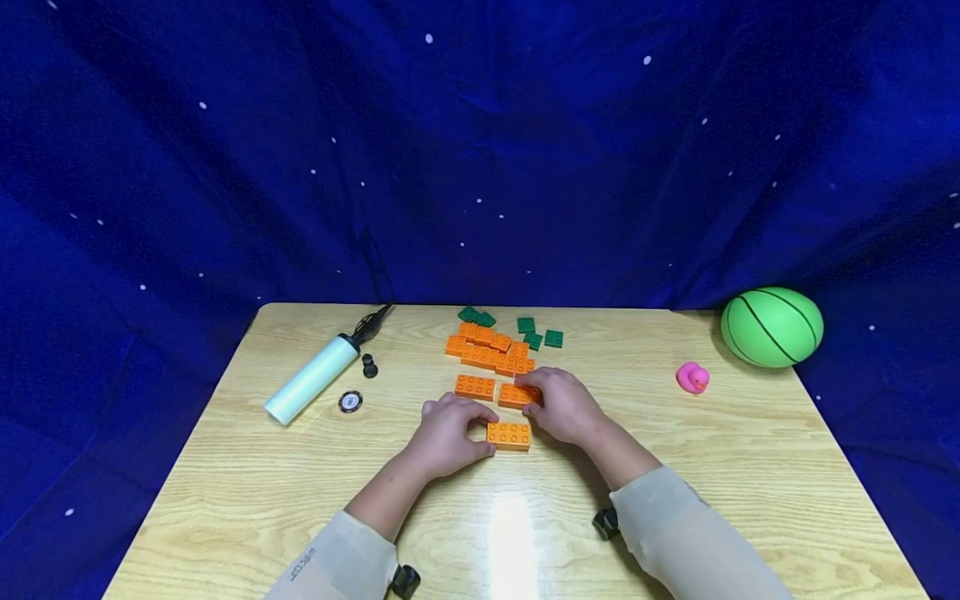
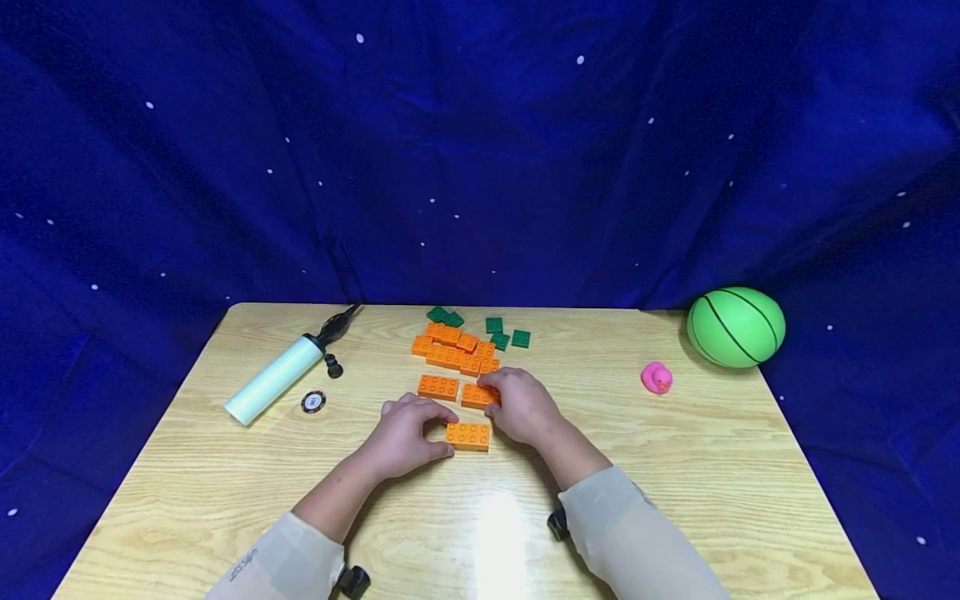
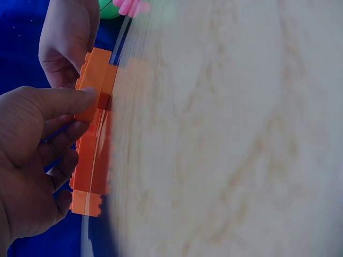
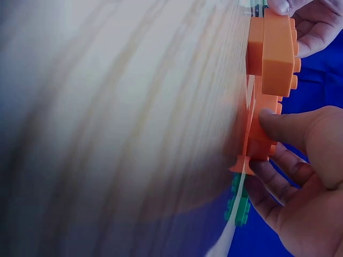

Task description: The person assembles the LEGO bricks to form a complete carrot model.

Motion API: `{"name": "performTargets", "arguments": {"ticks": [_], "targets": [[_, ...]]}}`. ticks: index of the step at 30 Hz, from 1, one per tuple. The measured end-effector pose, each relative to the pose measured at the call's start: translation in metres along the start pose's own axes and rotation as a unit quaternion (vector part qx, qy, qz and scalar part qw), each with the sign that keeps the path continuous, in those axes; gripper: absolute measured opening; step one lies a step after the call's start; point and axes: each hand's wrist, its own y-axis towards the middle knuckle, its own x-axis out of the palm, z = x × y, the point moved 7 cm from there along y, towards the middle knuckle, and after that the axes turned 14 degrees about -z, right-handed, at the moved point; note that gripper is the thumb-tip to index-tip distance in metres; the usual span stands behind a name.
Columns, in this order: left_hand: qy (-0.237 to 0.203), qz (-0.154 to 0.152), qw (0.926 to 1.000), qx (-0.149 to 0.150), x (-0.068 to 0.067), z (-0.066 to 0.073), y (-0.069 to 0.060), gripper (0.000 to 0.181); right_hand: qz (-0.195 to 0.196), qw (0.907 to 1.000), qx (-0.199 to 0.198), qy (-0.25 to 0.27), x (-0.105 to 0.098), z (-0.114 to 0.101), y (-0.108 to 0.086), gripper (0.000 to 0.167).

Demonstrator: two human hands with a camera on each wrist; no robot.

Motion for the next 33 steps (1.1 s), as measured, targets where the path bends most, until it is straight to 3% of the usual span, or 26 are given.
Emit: {"name": "performTargets", "arguments": {"ticks": [13,33], "targets": [[0.005,0.0,1.0,0.001,0.001,-0.001,0.0,0.036,0.015,0.9996,-0.025,-0.006,-0.004,-0.001,-0.017,0.04],[-0.004,0.005,1.0,0.008,0.0,0.001,0.001,0.036,0.024,0.997,-0.073,-0.012,-0.015,-0.021,-0.054,0.04]]}}
